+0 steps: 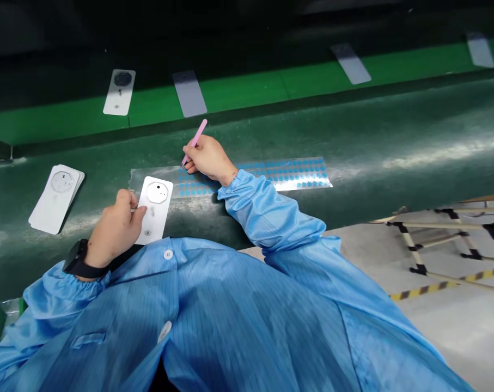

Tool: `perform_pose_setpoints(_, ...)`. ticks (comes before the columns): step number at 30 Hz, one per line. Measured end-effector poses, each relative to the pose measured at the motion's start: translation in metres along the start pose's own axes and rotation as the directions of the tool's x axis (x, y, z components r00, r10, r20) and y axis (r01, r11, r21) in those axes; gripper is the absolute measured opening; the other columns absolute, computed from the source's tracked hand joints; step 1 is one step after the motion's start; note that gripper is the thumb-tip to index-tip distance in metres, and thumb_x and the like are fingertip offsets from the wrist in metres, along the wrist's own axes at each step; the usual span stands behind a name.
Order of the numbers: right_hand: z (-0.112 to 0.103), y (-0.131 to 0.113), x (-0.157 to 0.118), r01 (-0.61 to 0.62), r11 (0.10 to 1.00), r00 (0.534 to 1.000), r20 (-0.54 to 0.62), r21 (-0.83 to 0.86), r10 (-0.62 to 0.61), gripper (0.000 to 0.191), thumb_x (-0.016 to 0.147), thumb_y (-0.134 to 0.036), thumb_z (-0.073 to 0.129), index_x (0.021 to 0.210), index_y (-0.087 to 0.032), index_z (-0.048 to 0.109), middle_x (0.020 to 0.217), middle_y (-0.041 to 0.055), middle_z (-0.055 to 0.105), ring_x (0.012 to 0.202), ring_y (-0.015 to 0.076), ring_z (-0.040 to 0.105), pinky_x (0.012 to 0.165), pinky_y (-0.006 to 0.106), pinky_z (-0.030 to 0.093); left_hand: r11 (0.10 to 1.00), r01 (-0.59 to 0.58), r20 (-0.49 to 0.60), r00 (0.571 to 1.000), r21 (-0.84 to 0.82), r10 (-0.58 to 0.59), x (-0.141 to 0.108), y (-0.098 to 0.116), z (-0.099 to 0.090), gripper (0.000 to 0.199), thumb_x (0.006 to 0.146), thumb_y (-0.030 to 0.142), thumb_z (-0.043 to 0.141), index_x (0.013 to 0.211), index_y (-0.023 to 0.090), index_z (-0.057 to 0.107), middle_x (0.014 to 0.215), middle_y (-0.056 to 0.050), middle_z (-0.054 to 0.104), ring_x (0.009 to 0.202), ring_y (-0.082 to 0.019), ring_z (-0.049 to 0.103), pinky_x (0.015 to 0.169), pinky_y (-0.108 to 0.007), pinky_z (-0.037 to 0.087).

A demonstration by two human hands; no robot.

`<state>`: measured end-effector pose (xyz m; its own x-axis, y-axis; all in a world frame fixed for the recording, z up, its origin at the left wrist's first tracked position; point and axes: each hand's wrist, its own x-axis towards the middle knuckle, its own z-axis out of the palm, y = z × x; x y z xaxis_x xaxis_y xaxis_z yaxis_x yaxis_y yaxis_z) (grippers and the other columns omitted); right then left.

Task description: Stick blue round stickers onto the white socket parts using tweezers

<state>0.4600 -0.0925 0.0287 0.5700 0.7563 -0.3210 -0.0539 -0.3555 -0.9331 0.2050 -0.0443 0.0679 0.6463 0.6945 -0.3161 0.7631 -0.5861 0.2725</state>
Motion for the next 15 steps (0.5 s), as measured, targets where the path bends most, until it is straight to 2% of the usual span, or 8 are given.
perform_pose_setpoints(3,0.000,0.005,0.002,0.020,1.000,1.000,0.000,0.015,-0.020,0.029,0.108,-0.006,0.062,0.083,-0.021,0.056,0.064,-0.0012,0.069,0.052,0.0115,0.068,0.048,0.018,0.058,0.997,-0.073,0.015,0.997,0.012,0.073,-0.005,-0.007,-0.004,0.019,0.104,0.031,0.050,0.117,0.023,0.062,0.098,-0.012,0.082,0.088,-0.037,0.082,0.077,-0.046,0.063)
perform_pose_setpoints(5,0.000,0.007,0.004,0.035,0.999,0.999,0.010,0.014,-0.035,0.029,0.107,-0.007,0.065,0.083,-0.021,0.057,0.064,-0.0008,0.069,0.051,0.0117,0.068,0.049,0.019,0.057,0.974,-0.219,-0.069,0.974,-0.062,0.215,-0.013,-0.006,-0.010,0.023,0.103,0.031,0.051,0.116,0.023,0.068,0.106,-0.013,0.084,0.100,-0.036,0.083,0.088,-0.049,0.066)
perform_pose_setpoints(6,0.000,0.008,0.004,0.038,0.999,0.999,0.012,0.011,-0.038,0.029,0.106,-0.007,0.066,0.083,-0.021,0.057,0.063,-0.0012,0.068,0.051,0.0115,0.067,0.048,0.018,0.056,0.935,-0.329,-0.128,0.941,-0.130,0.313,-0.020,-0.002,-0.016,0.024,0.103,0.030,0.052,0.116,0.023,0.071,0.112,-0.013,0.085,0.110,-0.035,0.082,0.096,-0.050,0.067)
perform_pose_setpoints(8,0.000,0.009,0.004,0.032,0.999,0.999,0.003,0.004,-0.032,0.029,0.106,-0.009,0.067,0.082,-0.022,0.057,0.061,-0.0026,0.066,0.050,0.0107,0.065,0.047,0.017,0.054,0.767,-0.557,-0.229,0.830,-0.318,0.508,-0.042,0.011,-0.030,0.026,0.103,0.027,0.057,0.120,0.028,0.076,0.120,-0.009,0.086,0.123,-0.030,0.079,0.108,-0.049,0.066)
perform_pose_setpoints(10,0.000,0.007,0.001,0.009,1.000,1.000,-0.026,0.005,-0.008,0.030,0.108,-0.011,0.067,0.081,-0.022,0.056,0.059,-0.0033,0.064,0.051,0.0105,0.065,0.047,0.016,0.053,0.580,-0.623,-0.241,0.762,-0.524,0.601,-0.071,0.028,-0.048,0.034,0.098,0.024,0.068,0.125,0.040,0.079,0.110,-0.001,0.087,0.115,-0.027,0.082,0.101,-0.046,0.070)
perform_pose_setpoints(11,0.000,0.006,0.000,-0.004,1.000,0.999,-0.036,0.015,0.005,0.031,0.109,-0.012,0.066,0.081,-0.022,0.057,0.060,-0.0031,0.064,0.052,0.0106,0.065,0.049,0.017,0.053,0.566,-0.574,-0.231,0.794,-0.591,0.563,-0.086,0.034,-0.056,0.042,0.091,0.022,0.074,0.124,0.047,0.080,0.106,0.001,0.087,0.107,-0.029,0.083,0.091,-0.047,0.073)
perform_pose_setpoints(12,-0.001,0.004,-0.002,-0.017,0.999,0.999,-0.042,0.032,0.018,0.033,0.110,-0.013,0.065,0.079,-0.022,0.058,0.060,-0.0027,0.065,0.053,0.0108,0.067,0.050,0.017,0.054,0.591,-0.516,-0.197,0.832,-0.620,0.519,-0.100,0.037,-0.065,0.048,0.083,0.021,0.079,0.120,0.053,0.080,0.102,0.003,0.086,0.101,-0.031,0.083,0.087,-0.051,0.074)
perform_pose_setpoints(15,-0.003,-0.004,-0.006,-0.032,0.993,0.999,-0.035,0.114,0.036,0.036,0.112,-0.014,0.063,0.077,-0.021,0.060,0.062,-0.0019,0.065,0.059,0.0120,0.071,0.055,0.019,0.057,0.651,-0.564,-0.160,0.804,-0.507,0.572,-0.123,0.024,-0.081,0.055,0.070,0.024,0.085,0.104,0.067,0.078,0.077,0.006,0.079,0.079,-0.038,0.078,0.080,-0.061,0.073)
